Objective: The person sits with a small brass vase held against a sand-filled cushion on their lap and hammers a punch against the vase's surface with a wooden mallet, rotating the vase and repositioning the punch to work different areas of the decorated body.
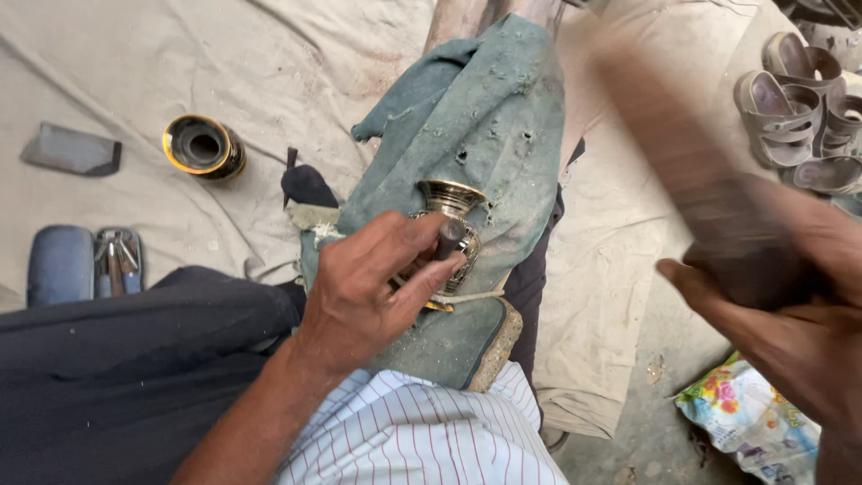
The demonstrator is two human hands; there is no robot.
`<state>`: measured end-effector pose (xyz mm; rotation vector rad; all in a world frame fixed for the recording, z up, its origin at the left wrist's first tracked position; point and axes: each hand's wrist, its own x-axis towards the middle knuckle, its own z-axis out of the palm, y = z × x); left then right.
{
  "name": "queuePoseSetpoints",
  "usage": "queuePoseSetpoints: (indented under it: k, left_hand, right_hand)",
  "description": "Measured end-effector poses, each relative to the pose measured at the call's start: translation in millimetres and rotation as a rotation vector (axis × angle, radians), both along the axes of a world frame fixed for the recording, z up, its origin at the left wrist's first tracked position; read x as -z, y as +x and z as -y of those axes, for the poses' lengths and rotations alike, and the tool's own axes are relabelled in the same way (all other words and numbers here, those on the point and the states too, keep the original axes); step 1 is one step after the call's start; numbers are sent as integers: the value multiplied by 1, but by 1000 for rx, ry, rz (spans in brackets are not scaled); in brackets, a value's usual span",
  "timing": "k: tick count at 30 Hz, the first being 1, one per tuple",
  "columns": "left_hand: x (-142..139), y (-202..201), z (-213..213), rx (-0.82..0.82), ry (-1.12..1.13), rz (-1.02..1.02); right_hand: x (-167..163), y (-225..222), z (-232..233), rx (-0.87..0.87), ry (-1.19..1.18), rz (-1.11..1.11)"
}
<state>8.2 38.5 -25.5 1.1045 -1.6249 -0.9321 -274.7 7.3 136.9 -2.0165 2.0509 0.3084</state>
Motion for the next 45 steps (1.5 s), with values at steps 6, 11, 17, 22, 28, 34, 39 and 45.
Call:
queuePoseSetpoints:
  k: [6, 11, 17, 22, 28, 34, 39, 45]
  left_hand:
    - [-20, 11, 0, -7, -226, 14]
    - [-41, 37, 0, -433, 6, -186]
    - [-2, 7, 24, -262, 281, -380]
    - [5, -48, 42, -174, 11, 164]
    - [7, -91, 46, 7, -28, 507]
    - [29, -62, 56, 86, 339, 13]
    - [42, -52, 55, 129, 252, -111]
    - [15, -47, 55, 65, -54, 223]
  right_hand:
    - [35, -13, -18, -247, -219, 266]
    - [148, -29, -46, 450, -227, 1079]
    - [245, -34, -101, 965, 95, 1268]
    - [263, -37, -113, 926, 50, 1281]
    - [273, -45, -100, 910, 84, 1199]
    - [277, -45, -106, 884, 69, 1210]
    - [274, -44, -101, 863, 100, 1166]
    - [269, -43, -101, 873, 112, 1172]
